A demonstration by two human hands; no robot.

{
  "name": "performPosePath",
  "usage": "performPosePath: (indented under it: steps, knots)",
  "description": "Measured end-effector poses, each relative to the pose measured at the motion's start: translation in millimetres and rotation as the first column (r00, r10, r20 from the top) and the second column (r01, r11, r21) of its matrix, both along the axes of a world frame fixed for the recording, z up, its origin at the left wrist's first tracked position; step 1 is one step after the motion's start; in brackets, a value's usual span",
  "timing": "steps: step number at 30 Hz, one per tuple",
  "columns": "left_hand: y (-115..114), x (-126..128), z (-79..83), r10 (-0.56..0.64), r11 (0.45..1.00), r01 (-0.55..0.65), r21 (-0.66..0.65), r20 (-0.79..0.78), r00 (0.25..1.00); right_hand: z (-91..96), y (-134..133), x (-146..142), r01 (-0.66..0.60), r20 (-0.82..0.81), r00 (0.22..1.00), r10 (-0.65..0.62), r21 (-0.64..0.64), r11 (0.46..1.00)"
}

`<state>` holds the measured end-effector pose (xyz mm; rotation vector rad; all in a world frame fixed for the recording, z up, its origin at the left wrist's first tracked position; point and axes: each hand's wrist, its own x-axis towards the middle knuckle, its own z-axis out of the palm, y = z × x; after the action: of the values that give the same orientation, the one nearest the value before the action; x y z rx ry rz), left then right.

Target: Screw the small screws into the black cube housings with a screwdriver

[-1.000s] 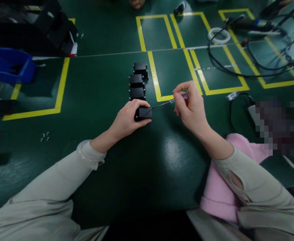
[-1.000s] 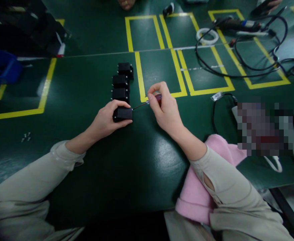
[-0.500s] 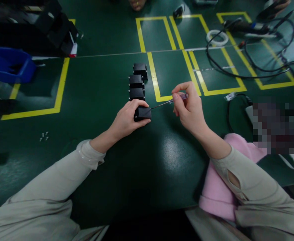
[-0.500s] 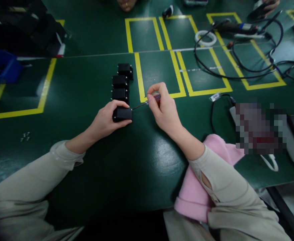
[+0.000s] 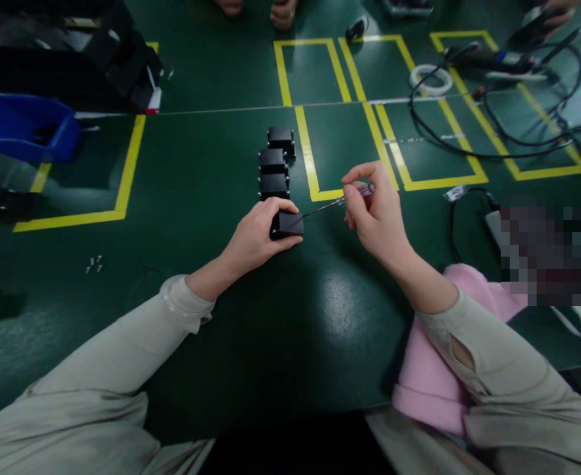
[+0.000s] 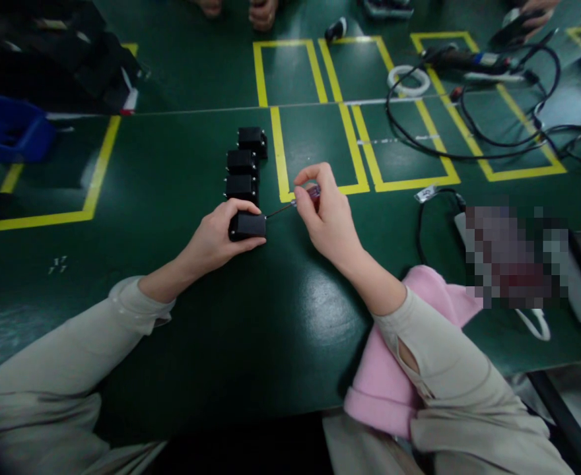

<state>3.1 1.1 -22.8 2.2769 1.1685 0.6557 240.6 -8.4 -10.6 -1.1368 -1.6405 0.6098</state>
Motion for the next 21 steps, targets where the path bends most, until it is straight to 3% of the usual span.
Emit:
performPosePath:
  steps: [21]
  knots:
    - [-0.5, -0.3, 0.6, -0.010, 1.000, 0.010, -0.005, 0.017, 1.000, 4.6, -1.2, -1.3, 0.025, 0.019, 1.000, -0.025, -0.016, 1.000]
